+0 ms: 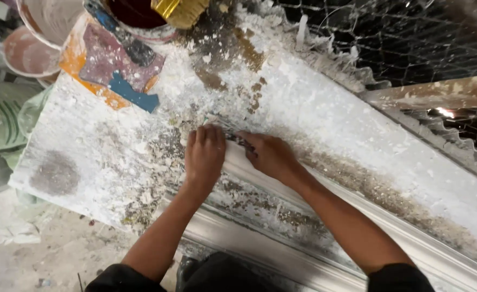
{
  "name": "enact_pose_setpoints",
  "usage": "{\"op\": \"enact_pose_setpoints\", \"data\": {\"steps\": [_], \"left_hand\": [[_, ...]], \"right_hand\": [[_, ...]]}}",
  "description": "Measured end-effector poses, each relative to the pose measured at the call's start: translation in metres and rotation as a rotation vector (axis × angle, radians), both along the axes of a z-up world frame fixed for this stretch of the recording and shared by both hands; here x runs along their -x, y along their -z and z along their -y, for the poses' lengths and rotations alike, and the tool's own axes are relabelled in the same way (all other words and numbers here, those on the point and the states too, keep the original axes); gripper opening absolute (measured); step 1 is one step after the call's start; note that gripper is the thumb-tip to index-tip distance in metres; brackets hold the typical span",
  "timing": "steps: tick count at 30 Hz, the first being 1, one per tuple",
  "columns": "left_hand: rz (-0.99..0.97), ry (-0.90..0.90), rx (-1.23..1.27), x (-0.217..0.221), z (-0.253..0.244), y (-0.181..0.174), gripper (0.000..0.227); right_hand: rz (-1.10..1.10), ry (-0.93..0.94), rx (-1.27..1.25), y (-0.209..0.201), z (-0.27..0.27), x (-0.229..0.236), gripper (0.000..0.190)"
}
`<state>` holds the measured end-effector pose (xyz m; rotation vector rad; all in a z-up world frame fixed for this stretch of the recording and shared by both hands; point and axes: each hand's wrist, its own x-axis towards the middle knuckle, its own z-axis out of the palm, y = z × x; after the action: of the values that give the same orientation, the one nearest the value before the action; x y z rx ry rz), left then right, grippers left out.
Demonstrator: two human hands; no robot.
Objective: Smoothing decorative plaster mouldings using a small scraper tool.
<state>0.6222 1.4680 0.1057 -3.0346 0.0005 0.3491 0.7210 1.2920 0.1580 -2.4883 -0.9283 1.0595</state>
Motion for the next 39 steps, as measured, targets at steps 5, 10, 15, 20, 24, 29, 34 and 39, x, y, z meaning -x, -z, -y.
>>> {"op": "enact_pose_setpoints", "data": {"steps": [5, 10, 15, 20, 24, 29, 34, 39], "left_hand": [[0.330, -0.052, 0.037, 0.004, 0.010, 0.012, 0.035], [0.069, -0.149, 0.247, 0.000, -0.010, -0.007, 0.016], [0.739, -0.167, 0.062, 0.016, 0.014, -0.063, 0.047], [0.397, -0.458, 1.395, 0.027, 0.054, -0.001, 0.038], [-0.061, -0.272, 0.933, 0.004, -0.003, 0.007, 0.031], [-0.166, 0.464, 0.197, -0.040, -0.080, -0.012, 0.037], [-0.121, 0.930, -0.121, -0.085, -0.111, -0.024, 0.042], [-0.269, 1.109, -0.281, -0.098, -0.055, -0.055, 0.041]], "right_hand": [[0.044, 0.010, -0.136, 0.012, 0.004, 0.001, 0.052], [0.056, 0.077, -0.006, -0.006, -0.027, 0.003, 0.048], [-0.027, 0.271, -0.173, -0.013, -0.017, 0.030, 0.056], [-0.116, 0.279, -0.484, 0.000, 0.023, 0.101, 0.076], [0.102, 0.375, -0.363, 0.024, 0.104, 0.139, 0.069], [0.549, 0.759, -0.050, 0.093, 0.256, 0.185, 0.061], [0.597, 0.917, 0.222, 0.138, 0.326, 0.239, 0.067], [0.585, 0.961, 0.118, 0.115, 0.313, 0.237, 0.068]]}}
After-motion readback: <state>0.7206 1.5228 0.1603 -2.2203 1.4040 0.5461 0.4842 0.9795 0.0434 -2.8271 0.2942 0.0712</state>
